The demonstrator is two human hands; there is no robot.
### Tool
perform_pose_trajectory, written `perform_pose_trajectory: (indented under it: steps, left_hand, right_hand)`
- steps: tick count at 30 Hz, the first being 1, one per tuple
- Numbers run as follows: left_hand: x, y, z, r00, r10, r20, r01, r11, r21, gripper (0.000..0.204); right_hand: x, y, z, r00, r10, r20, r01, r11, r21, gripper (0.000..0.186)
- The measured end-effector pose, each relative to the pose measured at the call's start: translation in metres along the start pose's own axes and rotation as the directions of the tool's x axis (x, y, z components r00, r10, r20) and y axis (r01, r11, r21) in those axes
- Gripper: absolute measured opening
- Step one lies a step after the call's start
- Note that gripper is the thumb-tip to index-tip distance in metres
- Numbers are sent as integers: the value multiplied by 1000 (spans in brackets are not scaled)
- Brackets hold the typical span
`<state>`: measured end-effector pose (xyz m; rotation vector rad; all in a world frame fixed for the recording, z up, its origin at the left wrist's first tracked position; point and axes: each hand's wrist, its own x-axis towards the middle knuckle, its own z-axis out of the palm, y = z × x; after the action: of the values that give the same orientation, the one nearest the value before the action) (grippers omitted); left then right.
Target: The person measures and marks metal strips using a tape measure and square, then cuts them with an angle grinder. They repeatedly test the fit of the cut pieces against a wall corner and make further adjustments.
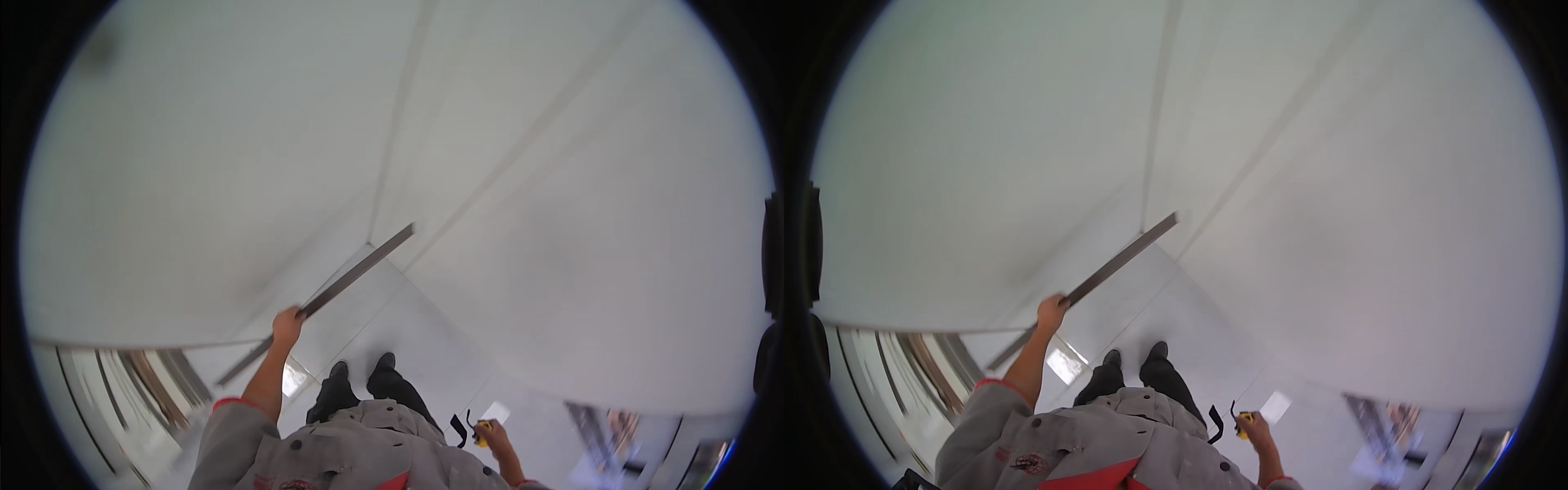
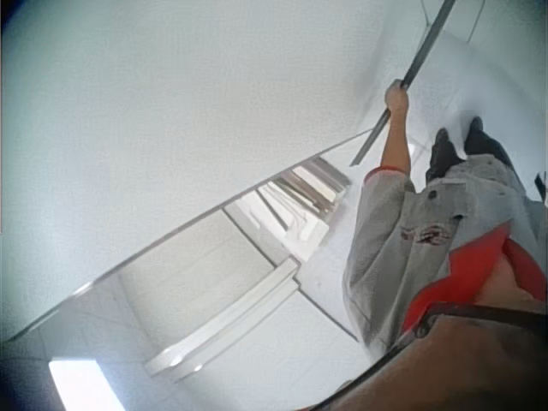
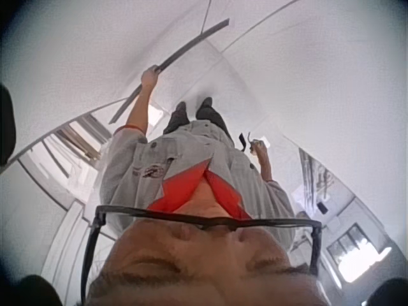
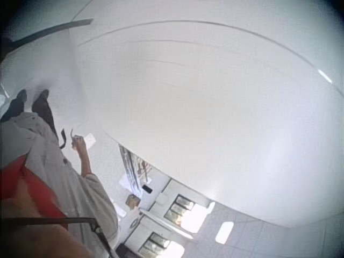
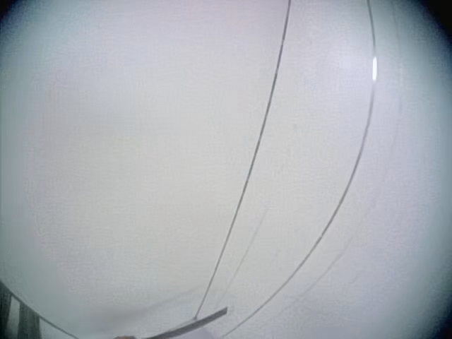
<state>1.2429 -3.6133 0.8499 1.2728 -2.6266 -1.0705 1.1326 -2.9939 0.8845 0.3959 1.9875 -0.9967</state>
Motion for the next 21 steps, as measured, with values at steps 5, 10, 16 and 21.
perform_pose_trajectory:
  steps: [5, 10, 16, 21]
  left_hand:
    - [-8, -88, 125, 951, -39, 306, 121, 959, -256, 22]
    - [-20, -91, 91, 841, -91, 533, 148, 987, -65, 22]
    - [-65, -153, 175, 758, 7, 652, -118, 985, 126, 27]
    - [-40, -28, 234, 678, 194, 709, -530, 798, 288, 31]
  right_hand:
    - [14, 24, 40, 990, 92, -106, -75, 985, 155, 56]
    - [-49, 96, 94, 927, 346, -142, -323, 933, 160, 67]
    - [-80, 282, 109, 845, 484, -226, -393, 850, 352, 68]
    - [-54, 357, 58, 857, 426, -291, -172, 768, 617, 64]
